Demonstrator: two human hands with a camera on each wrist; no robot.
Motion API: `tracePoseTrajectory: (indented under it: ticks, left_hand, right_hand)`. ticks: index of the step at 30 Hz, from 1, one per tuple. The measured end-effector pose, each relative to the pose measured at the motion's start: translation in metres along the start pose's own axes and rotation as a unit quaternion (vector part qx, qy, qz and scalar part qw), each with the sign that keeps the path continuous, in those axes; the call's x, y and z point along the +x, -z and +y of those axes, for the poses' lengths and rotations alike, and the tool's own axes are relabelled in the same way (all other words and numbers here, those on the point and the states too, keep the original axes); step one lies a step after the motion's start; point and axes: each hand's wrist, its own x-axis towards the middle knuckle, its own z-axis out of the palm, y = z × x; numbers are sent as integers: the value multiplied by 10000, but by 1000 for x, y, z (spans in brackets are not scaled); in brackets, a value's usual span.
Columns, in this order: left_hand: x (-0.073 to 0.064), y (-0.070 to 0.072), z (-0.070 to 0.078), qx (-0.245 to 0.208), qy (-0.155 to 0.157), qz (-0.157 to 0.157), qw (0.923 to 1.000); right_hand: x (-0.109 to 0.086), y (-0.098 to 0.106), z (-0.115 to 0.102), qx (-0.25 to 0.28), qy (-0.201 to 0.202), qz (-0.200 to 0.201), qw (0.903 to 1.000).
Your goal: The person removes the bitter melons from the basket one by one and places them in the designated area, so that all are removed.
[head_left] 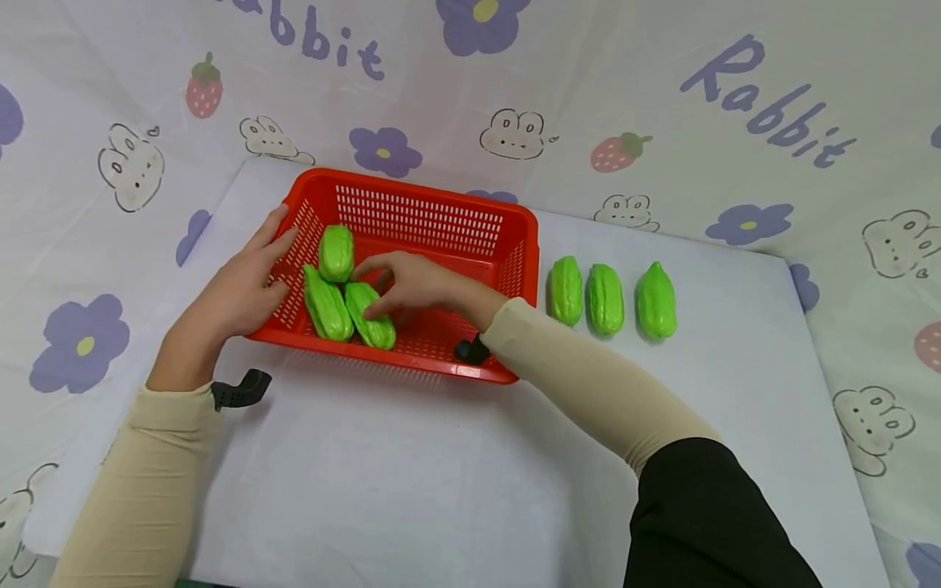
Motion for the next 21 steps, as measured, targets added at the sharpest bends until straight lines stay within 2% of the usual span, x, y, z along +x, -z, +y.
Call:
tracePoseTrajectory:
  ticks: [9, 21]
  left_hand:
    - [2, 0, 1, -12, 11, -7, 10000]
    - [1, -1, -2, 0, 41, 7, 10000]
  right_hand:
    - [1, 0, -2, -61, -20, -5, 10000]
    - [0, 3, -3, 262, -376, -32, 9989]
